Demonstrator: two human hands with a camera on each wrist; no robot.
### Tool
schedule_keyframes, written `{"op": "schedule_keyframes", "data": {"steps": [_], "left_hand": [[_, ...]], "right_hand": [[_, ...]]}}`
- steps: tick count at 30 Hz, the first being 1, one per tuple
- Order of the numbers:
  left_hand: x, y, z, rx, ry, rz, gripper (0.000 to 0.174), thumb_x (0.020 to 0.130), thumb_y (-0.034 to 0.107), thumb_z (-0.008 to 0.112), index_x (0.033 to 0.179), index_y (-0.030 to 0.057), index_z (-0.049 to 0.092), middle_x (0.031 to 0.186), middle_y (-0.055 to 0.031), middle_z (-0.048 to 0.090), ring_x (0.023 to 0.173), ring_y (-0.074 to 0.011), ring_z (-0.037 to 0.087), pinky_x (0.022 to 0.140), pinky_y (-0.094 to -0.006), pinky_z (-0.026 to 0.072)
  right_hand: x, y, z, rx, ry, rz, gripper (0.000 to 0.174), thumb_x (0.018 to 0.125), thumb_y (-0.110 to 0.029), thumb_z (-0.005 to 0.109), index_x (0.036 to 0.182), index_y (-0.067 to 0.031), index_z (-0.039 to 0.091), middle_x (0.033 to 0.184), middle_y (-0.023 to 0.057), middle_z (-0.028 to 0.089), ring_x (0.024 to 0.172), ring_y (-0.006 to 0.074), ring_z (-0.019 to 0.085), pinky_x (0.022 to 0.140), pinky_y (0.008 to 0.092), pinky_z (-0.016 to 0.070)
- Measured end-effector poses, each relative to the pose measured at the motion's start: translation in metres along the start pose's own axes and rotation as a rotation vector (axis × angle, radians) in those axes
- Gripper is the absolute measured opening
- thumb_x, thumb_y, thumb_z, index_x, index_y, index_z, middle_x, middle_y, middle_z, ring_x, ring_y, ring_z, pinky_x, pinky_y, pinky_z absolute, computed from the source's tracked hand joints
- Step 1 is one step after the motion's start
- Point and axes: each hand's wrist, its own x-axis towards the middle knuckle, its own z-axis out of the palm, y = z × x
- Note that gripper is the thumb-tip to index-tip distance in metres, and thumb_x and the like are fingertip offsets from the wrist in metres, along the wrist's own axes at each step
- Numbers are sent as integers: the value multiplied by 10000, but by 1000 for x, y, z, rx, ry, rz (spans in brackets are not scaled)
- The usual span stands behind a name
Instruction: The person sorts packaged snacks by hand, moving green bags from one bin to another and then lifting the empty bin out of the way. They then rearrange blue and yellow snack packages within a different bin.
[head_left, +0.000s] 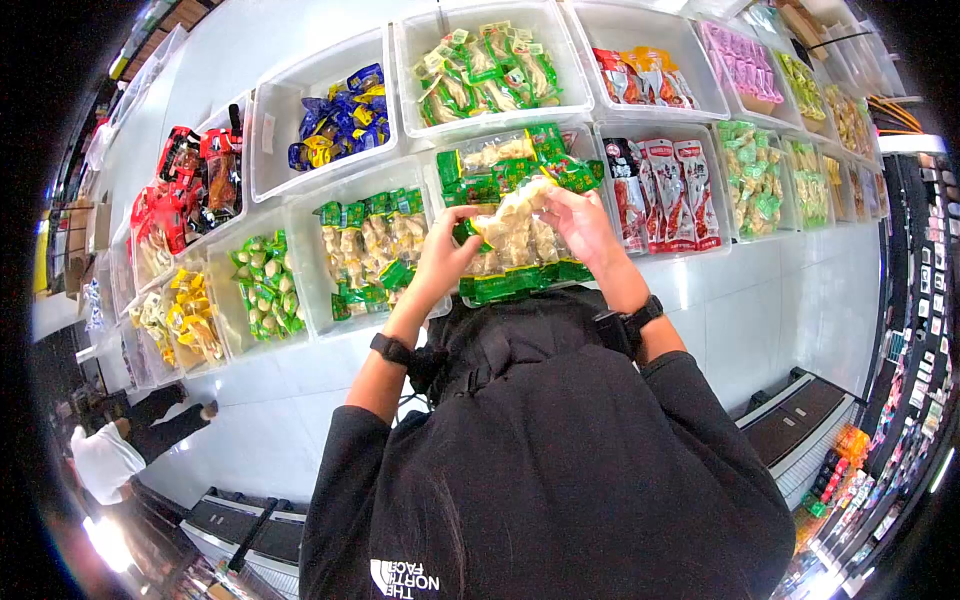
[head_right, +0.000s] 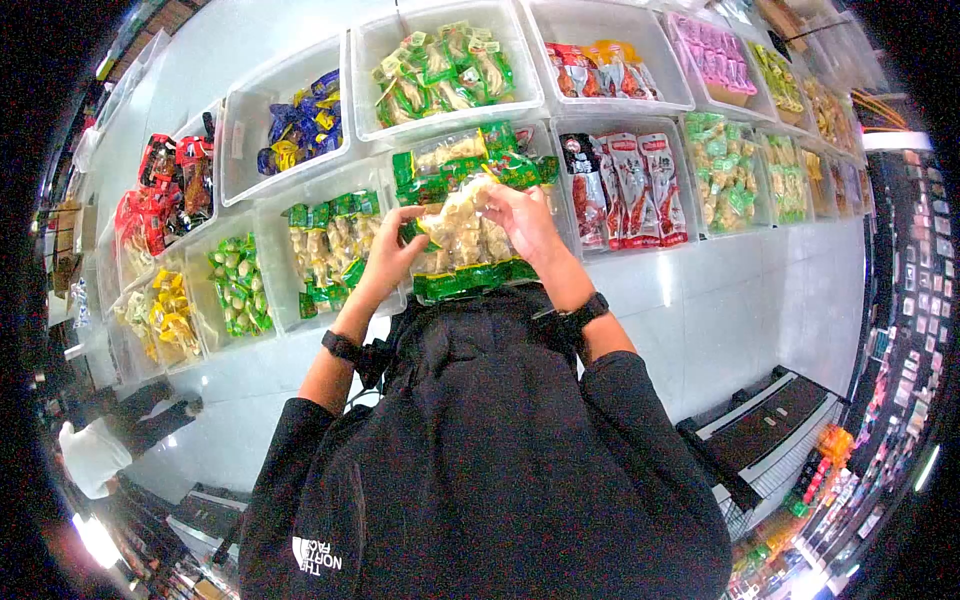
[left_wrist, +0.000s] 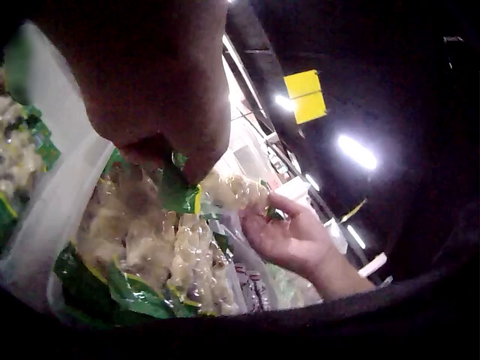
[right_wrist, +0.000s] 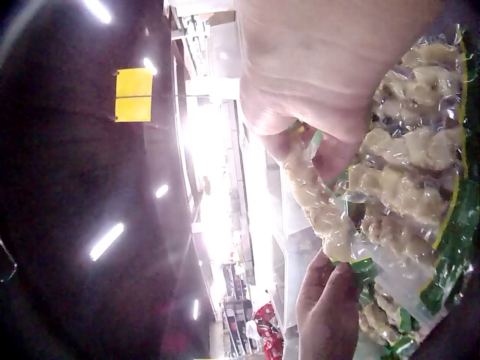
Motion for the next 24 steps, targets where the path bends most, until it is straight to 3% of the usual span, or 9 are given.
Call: {"op": "schedule_keyframes", "data": {"steps": [2,4,5,8,12,14,17,23,24], "left_hand": [[7,-14,-6,-56,18,-94,260,768,62,619,1022,20,585,878,-16,582,793,-85,519,677,-222,428],[20,-10,-13,-110,76,-184,182,773,62,633,952,27,619,737,47,557,641,-29,463,573,-195,391],[24,-8,-15,-229,129,-210,172,777,59,629,946,29,616,726,43,551,630,-43,462,576,-199,389],[53,-11,-20,-331,282,-243,172,757,51,638,923,38,597,757,20,552,671,-60,482,626,-208,402],[83,-17,-10,-426,459,-377,162,745,5,606,902,38,582,783,0,567,680,-80,506,628,-215,410],[94,-25,-7,-500,499,-420,114,745,-15,575,849,26,596,764,-4,578,673,-89,514,637,-224,417],[107,-42,-4,-544,493,-311,107,744,-23,555,803,30,626,756,-13,602,678,-87,519,637,-227,415],[116,-69,0,-340,438,-205,264,757,11,505,974,17,656,790,-49,641,722,-123,554,717,-246,435],[113,-67,-2,-212,383,-165,291,755,28,504,1009,19,648,781,-51,641,725,-131,556,740,-248,433]], "right_hand": [[2,-2,-1,35,-28,31,105,794,-45,605,890,-4,593,909,110,648,780,207,642,666,325,530],[7,-4,-5,103,100,-18,108,779,-55,623,886,-53,608,866,60,646,723,161,625,629,287,517],[11,-6,-8,99,95,-15,108,779,-55,623,886,-53,608,866,60,646,723,161,625,629,287,517],[33,-9,-21,-294,253,-151,113,768,-76,646,876,-97,624,806,2,628,643,85,580,559,238,492],[57,-24,-19,-553,333,-229,141,757,-82,639,888,-42,606,794,24,622,609,100,575,496,235,475],[74,-27,-21,-629,395,-231,274,742,-101,656,983,-21,554,838,49,613,653,123,580,500,245,474],[95,-29,-20,-695,444,-221,347,736,-94,668,1037,-26,511,859,61,598,669,136,577,518,254,482],[118,-18,-28,-864,490,-278,366,720,-73,676,1036,-21,498,847,94,603,732,170,601,537,279,500],[117,-20,-28,-1112,476,-357,355,716,-99,679,1019,-23,511,825,104,610,742,179,604,555,294,496]]}}
